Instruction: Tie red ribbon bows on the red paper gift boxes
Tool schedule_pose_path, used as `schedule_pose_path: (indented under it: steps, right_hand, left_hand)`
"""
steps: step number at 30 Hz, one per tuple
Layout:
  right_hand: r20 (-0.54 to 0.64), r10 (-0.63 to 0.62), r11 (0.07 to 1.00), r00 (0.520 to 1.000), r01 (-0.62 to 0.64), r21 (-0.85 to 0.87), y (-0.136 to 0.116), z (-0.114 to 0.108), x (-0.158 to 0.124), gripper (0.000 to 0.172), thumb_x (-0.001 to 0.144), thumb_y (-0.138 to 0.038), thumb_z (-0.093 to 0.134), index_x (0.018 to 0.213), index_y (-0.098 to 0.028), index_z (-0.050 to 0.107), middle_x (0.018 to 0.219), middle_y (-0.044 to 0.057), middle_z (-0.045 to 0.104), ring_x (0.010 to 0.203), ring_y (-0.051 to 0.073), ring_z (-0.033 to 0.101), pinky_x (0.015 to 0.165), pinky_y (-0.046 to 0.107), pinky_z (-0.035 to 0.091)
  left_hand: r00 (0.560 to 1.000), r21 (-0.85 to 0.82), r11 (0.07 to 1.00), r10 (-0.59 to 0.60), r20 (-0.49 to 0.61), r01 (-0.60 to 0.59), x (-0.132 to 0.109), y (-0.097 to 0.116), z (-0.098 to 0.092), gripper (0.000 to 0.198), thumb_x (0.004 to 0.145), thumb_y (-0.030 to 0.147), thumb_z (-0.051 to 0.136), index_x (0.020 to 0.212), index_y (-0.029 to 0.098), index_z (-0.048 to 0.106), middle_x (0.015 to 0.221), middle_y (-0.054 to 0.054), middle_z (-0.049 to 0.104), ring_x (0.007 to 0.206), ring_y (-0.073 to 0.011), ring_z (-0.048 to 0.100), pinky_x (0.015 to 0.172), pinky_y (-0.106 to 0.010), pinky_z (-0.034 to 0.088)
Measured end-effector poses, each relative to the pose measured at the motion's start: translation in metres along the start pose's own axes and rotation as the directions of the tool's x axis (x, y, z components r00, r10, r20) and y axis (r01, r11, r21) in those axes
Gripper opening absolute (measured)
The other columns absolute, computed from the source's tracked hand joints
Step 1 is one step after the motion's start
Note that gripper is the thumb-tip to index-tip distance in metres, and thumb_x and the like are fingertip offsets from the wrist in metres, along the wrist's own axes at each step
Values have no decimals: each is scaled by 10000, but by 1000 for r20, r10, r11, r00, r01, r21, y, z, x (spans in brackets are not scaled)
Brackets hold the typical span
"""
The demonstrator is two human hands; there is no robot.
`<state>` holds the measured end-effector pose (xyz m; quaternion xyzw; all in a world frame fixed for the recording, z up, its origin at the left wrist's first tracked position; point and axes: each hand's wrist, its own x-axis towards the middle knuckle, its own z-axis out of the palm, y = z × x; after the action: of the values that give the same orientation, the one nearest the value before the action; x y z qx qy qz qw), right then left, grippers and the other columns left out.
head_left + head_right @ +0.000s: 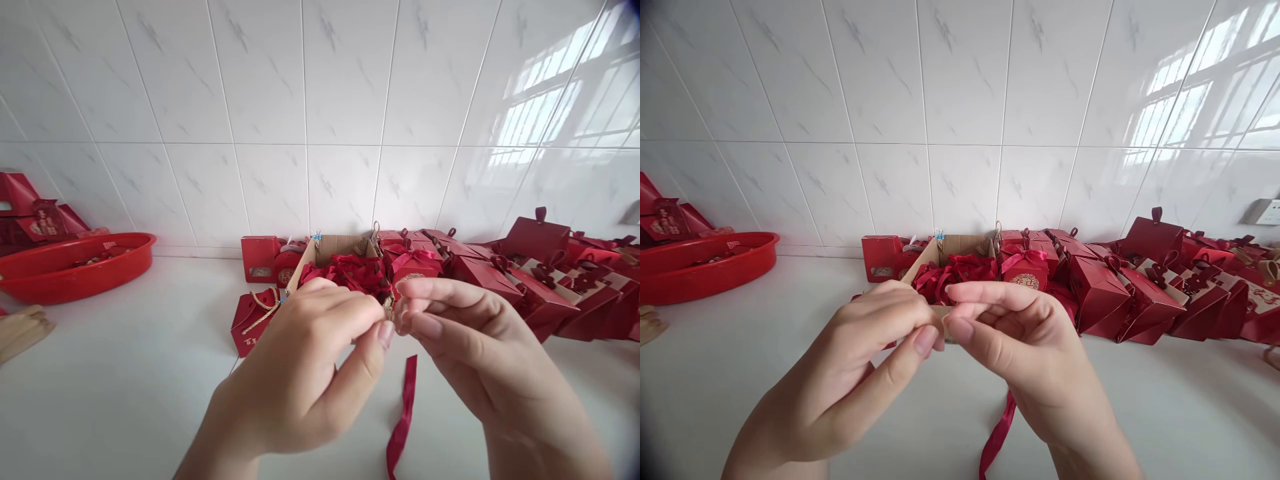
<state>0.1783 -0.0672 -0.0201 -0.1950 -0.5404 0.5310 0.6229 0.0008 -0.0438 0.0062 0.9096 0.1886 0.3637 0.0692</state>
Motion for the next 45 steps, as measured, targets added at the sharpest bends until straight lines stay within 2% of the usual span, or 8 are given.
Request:
schedule_pose_path:
  steps: [8, 12, 16, 19, 24, 30, 37, 45]
  right_hand:
    - [-53, -88, 972, 995, 74, -221, 3, 8, -8, 210, 810, -161, 704, 937, -324, 743, 812, -28, 734, 755, 89, 679, 710, 151, 569]
    - [-71, -111, 942, 991, 82, -326, 1, 11, -10, 220, 788, -157, 720, 932, -321, 746, 865, -21, 746, 778, 108, 694, 732, 165, 581]
    - [-130, -107, 911, 986, 45, -409, -2, 15, -13, 193, 767, -165, 729, 891, -310, 755, 867, -12, 751, 777, 140, 707, 732, 206, 601]
    - [-163, -127, 891, 978, 41, -451, -2, 17, -14, 146, 752, -175, 732, 855, -276, 759, 843, 8, 751, 766, 164, 711, 714, 225, 611]
    - [-204, -126, 869, 971, 9, -494, -4, 20, -14, 138, 717, -179, 748, 837, -248, 758, 814, 23, 746, 753, 182, 706, 715, 260, 615]
    - [-199, -86, 862, 976, -27, -506, -4, 21, -14, 197, 659, -229, 807, 830, -223, 710, 831, 37, 731, 793, 196, 693, 708, 267, 608]
    - [-211, -74, 894, 975, -29, -448, -1, 22, -16, 197, 776, -267, 717, 781, -215, 527, 854, 43, 706, 772, 179, 685, 704, 259, 588]
    - [-201, -167, 881, 965, 55, -470, -1, 26, -20, 85, 835, -261, 658, 850, -239, 577, 869, 37, 692, 836, 189, 671, 714, 256, 582]
  left_hand:
    - [996, 35, 996, 80, -46, -78, 0, 0, 6, 157, 778, 71, 425, 651, 162, 416, 559, 43, 373, 519, -94, 329, 580, -295, 297]
    - [990, 114, 987, 119, -80, -110, 0, 0, 8, 122, 724, 79, 454, 630, 158, 460, 534, 33, 396, 507, -104, 319, 570, -304, 283]
    - [990, 179, 978, 124, -73, -109, 1, -1, 8, 147, 729, 90, 447, 671, 136, 574, 522, 5, 479, 498, -122, 354, 568, -320, 282]
    - [990, 203, 973, 127, -62, -112, 1, -3, 9, 151, 732, 95, 453, 659, 133, 580, 503, 9, 475, 493, -119, 354, 564, -320, 285]
    - [988, 270, 956, 138, -70, -115, 2, -4, 10, 160, 696, 90, 480, 559, 163, 439, 464, 44, 393, 483, -98, 290, 544, -300, 280]
    - [984, 323, 940, 146, -101, -106, 4, -5, 10, 172, 655, 97, 489, 538, 168, 384, 452, 63, 364, 475, -87, 278, 537, -290, 286]
    - [967, 332, 941, 145, -211, -68, 3, -9, 13, 257, 680, 102, 456, 488, 176, 302, 441, 58, 267, 466, -90, 219, 521, -285, 291]
    - [952, 263, 965, 84, -293, -4, 4, -13, 13, 287, 690, 105, 455, 480, 180, 275, 445, 59, 246, 469, -91, 194, 531, -284, 307]
